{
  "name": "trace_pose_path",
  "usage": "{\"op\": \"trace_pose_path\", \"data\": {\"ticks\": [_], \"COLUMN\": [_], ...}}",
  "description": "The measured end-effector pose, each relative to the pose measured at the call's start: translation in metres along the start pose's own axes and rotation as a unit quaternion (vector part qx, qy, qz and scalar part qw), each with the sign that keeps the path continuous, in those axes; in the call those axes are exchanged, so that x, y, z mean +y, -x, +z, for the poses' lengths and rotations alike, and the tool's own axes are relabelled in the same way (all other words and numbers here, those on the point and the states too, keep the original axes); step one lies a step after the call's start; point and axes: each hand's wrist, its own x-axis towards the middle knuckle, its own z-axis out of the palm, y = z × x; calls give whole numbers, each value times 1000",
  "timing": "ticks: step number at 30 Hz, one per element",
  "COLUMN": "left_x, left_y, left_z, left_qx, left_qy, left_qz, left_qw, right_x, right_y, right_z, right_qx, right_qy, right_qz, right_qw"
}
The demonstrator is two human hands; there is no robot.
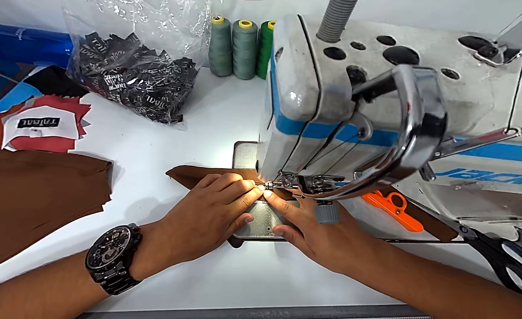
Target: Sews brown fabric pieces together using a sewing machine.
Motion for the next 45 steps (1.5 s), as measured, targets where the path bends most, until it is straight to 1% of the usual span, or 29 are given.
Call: {"op": "trace_pose_path", "data": {"ticks": [4,16,30,36,40,45], "left_x": [2,1,1,15,19,8], "left_y": [-1,-5,-3,-1,-2,1], "left_z": [0,0,2,3,3,-3], "left_qx": [7,1,11,-3,-9,6], "left_qy": [-17,-14,-18,-37,-38,-30], "left_qz": [1,-10,-4,5,2,-9], "left_qw": [1000,1000,1000,999,999,999], "right_x": [2,7,9,4,6,17], "right_y": [1,1,3,13,11,4], "right_z": [-2,-1,-3,-13,-13,-5], "right_qx": [-5,-9,13,36,75,26], "right_qy": [-2,-10,-4,-21,-24,-4], "right_qz": [-4,7,-24,-45,-53,-44], "right_qw": [1000,1000,1000,998,995,999]}}
